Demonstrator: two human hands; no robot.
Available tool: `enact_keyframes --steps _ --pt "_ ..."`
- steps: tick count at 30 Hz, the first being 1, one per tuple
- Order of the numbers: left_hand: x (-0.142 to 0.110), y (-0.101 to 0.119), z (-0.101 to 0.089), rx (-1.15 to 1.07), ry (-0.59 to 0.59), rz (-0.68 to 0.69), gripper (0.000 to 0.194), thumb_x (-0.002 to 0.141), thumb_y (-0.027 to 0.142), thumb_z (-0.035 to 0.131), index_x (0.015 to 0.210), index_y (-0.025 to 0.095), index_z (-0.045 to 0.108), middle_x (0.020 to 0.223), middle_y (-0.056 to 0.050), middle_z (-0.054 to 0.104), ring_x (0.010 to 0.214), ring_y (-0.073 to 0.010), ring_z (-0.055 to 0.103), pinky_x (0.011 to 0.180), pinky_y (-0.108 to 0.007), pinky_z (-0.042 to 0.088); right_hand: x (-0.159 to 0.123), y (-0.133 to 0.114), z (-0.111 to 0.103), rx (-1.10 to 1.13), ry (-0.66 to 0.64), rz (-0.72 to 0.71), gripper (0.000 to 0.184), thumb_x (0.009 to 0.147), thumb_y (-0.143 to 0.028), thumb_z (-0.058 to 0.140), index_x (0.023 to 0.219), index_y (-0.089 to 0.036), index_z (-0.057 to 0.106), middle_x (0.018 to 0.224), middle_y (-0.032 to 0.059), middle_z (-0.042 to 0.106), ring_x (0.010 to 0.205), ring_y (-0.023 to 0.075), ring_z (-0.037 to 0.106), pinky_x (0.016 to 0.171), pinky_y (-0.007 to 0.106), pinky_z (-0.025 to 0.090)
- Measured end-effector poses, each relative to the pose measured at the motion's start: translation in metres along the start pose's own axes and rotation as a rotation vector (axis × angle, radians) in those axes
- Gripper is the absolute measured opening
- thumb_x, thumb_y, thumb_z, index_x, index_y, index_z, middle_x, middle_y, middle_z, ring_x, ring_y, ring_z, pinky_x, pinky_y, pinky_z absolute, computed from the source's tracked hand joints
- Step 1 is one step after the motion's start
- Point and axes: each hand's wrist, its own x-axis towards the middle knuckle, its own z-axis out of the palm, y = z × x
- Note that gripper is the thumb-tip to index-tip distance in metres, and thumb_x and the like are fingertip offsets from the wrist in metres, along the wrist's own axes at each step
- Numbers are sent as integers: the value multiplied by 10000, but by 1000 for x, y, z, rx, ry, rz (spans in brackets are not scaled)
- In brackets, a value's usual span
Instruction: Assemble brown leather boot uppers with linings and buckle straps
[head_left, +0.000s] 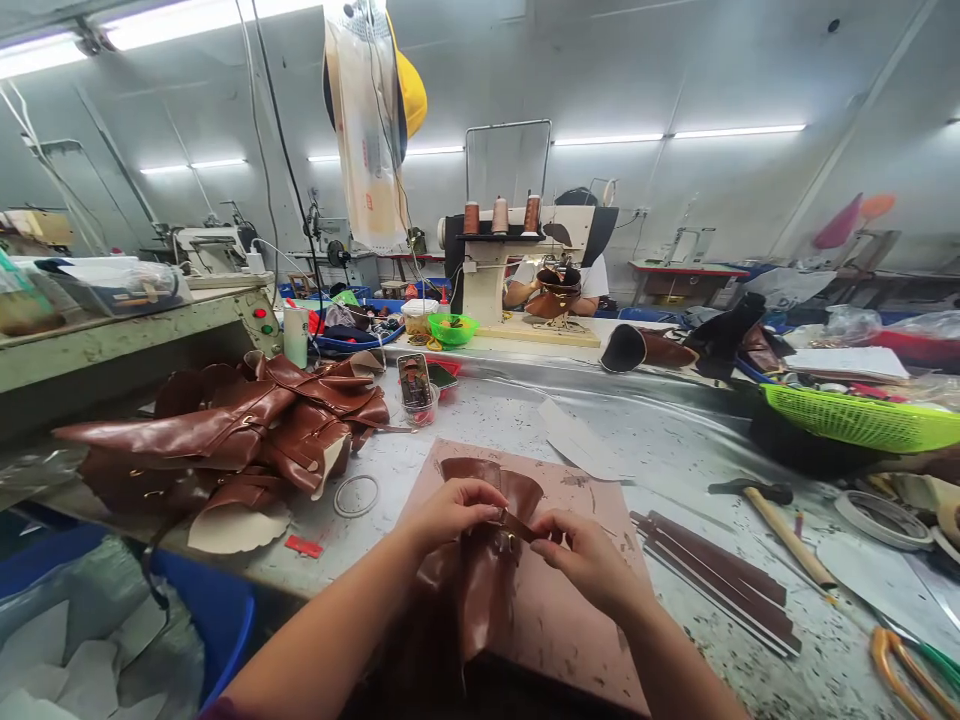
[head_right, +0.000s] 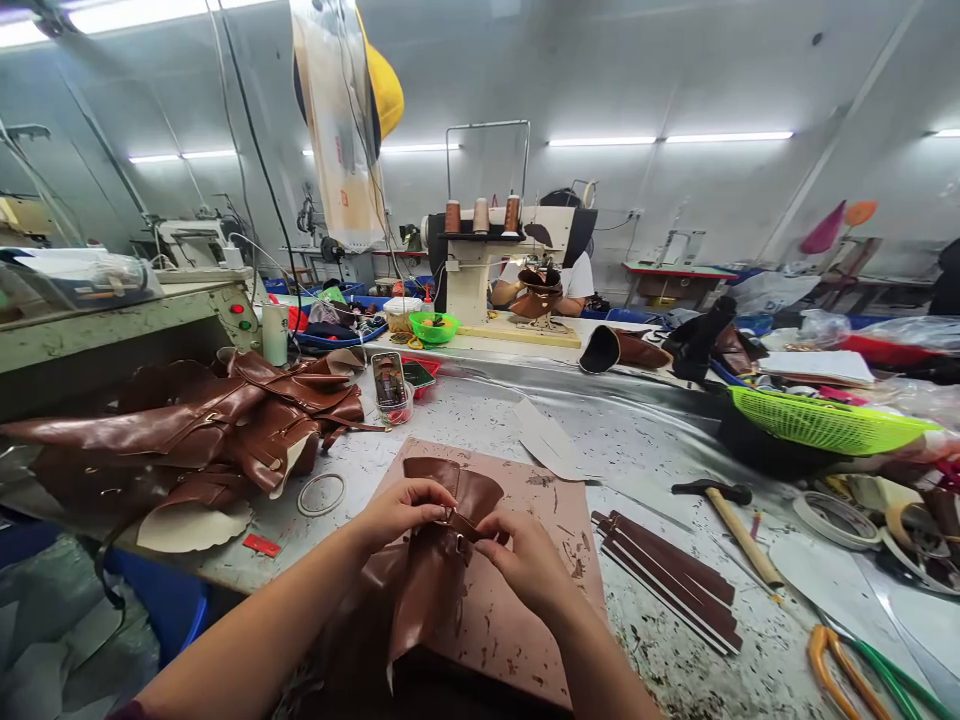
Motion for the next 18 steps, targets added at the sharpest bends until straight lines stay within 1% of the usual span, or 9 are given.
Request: enact_keyframes --steps 2,4,7,10,13,15,18 --pt "0 1 2 -24 13 -7 207 665 282 644 820 145 634 757 -3 636 731 -128 567 726 -252 431 1 -3 6 36 41 -25 84 727 -248 532 691 -197 589 721 21 587 660 177 544 620 314 436" --pt "0 2 5 -47 40 -13 228 654 303 655 818 146 630 731 6 623 685 -114 548 679 -238 423 4 -5 12 98 66 -53 61 737 -236 523 727 -194 566 718 12 570 661 168 540 618 302 440" --pt "0 4 9 -166 105 -44 266 609 318 694 801 145 629 671 25 591 597 -87 494 594 -213 388 9 -7 22 103 102 -114 17 735 -187 513 738 -197 527 704 0 558 650 157 531 611 290 437" --pt "-1 3 11 -281 147 -67 306 562 337 732 773 141 628 669 25 583 581 -79 476 567 -206 360 11 -9 29 76 147 -191 56 717 -158 519 688 -200 495 694 0 543 638 152 516 594 280 433" --pt "-3 1 13 -307 157 -74 335 540 357 749 767 138 634 651 18 579 572 -85 476 555 -214 347 12 -10 33 76 150 -265 92 716 -149 521 661 -202 470 679 -2 533 618 143 514 573 263 441" --pt "-4 1 14 -332 171 -69 346 525 360 761 759 137 637 647 12 582 588 -96 490 576 -224 358 12 -8 35 -36 218 -350 123 720 -144 505 635 -203 439 680 4 515 605 140 502 550 257 436" --pt "-7 3 16 -364 190 -49 344 522 367 769 745 139 641 670 1 602 638 -115 521 632 -242 384 14 -3 38 -298 396 -482 132 705 -116 463 617 -203 417 699 27 500 613 154 490 534 266 430"
